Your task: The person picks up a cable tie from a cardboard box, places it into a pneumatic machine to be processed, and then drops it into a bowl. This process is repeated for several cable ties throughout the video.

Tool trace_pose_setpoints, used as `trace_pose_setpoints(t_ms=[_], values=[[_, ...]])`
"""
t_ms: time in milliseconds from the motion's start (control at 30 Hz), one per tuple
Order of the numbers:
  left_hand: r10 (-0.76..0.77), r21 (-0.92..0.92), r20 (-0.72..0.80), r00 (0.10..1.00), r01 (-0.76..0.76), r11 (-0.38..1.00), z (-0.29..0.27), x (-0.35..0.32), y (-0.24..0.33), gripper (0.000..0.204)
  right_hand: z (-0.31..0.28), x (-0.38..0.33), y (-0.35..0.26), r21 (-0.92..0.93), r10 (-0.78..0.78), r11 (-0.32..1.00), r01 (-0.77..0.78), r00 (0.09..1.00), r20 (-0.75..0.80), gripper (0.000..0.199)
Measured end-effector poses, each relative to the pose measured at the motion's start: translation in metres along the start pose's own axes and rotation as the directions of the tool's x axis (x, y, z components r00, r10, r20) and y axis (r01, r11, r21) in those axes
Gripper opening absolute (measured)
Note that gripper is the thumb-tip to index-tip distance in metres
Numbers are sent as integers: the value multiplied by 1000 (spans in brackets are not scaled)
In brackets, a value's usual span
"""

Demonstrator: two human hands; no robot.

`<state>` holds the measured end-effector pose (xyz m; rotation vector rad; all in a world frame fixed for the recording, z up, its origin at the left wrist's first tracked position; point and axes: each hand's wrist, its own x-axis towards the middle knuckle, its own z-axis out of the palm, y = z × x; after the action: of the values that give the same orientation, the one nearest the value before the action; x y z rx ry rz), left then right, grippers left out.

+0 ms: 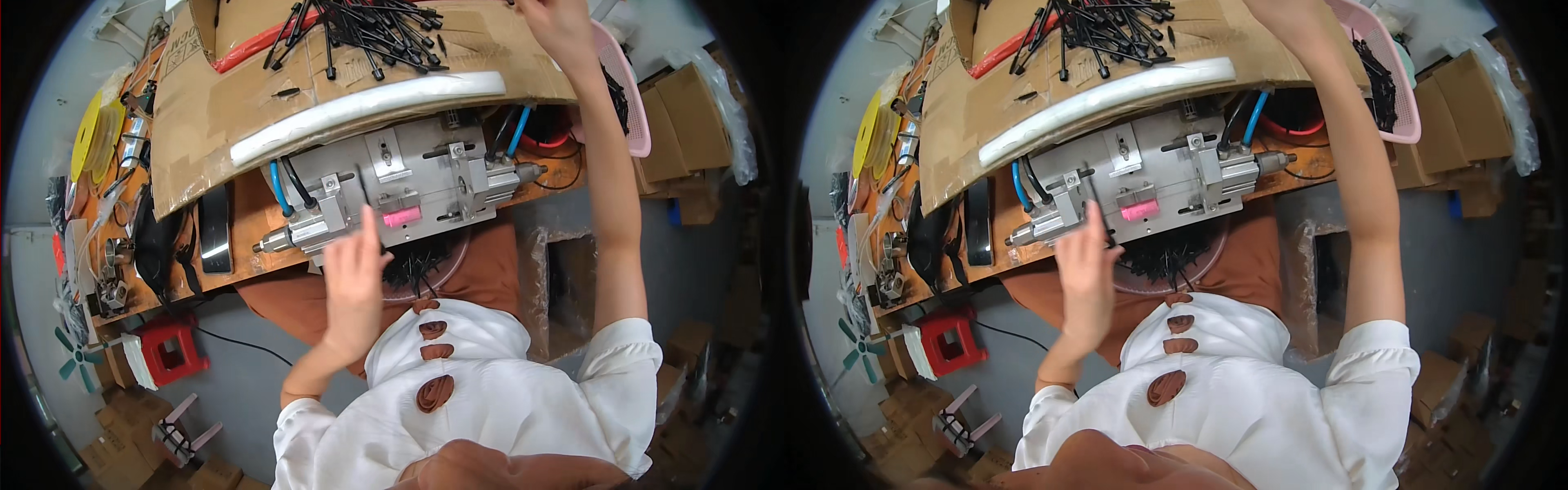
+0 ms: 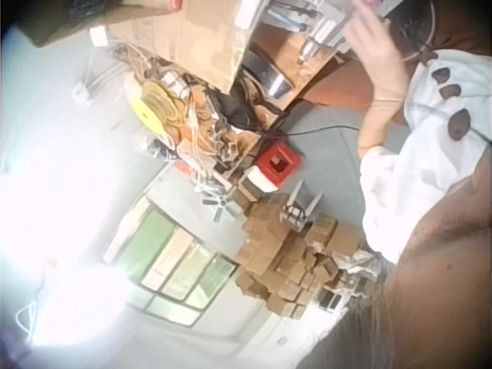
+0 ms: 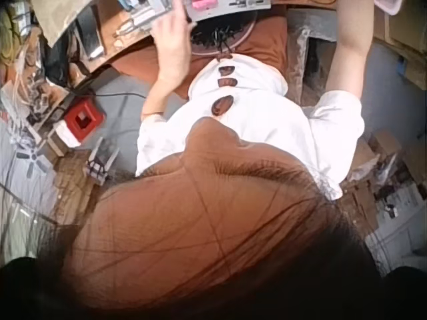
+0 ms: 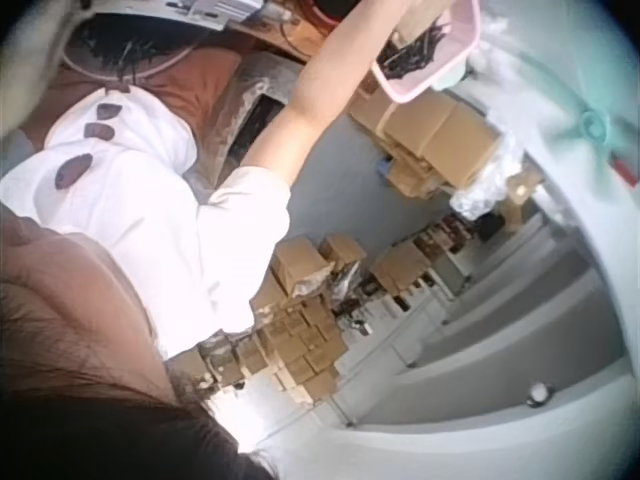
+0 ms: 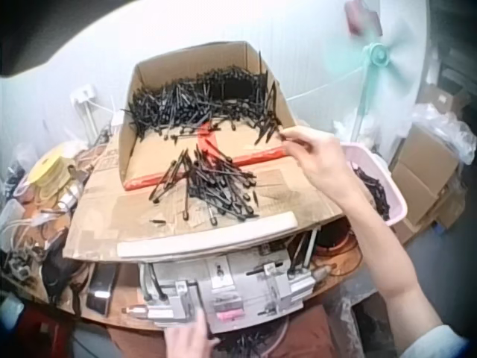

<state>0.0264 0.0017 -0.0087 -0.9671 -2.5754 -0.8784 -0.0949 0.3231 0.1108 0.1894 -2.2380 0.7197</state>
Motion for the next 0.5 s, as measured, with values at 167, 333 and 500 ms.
trace_pose_setpoints(t_ms=[167, 333, 500], values=[[3, 180, 96, 995, -20, 983, 41, -14, 22, 72, -33, -53, -26, 536, 392, 746, -395, 911, 125, 29], [-2, 256, 136, 991, -33, 966, 48, -18, 24, 66, -48, -85, -16, 757, 463, 494, -427, 867, 187, 21], [-23, 284, 161, 987, -24, 959, 51, -12, 24, 62, -45, -104, -34, 810, 456, 466, -356, 881, 125, 30]])
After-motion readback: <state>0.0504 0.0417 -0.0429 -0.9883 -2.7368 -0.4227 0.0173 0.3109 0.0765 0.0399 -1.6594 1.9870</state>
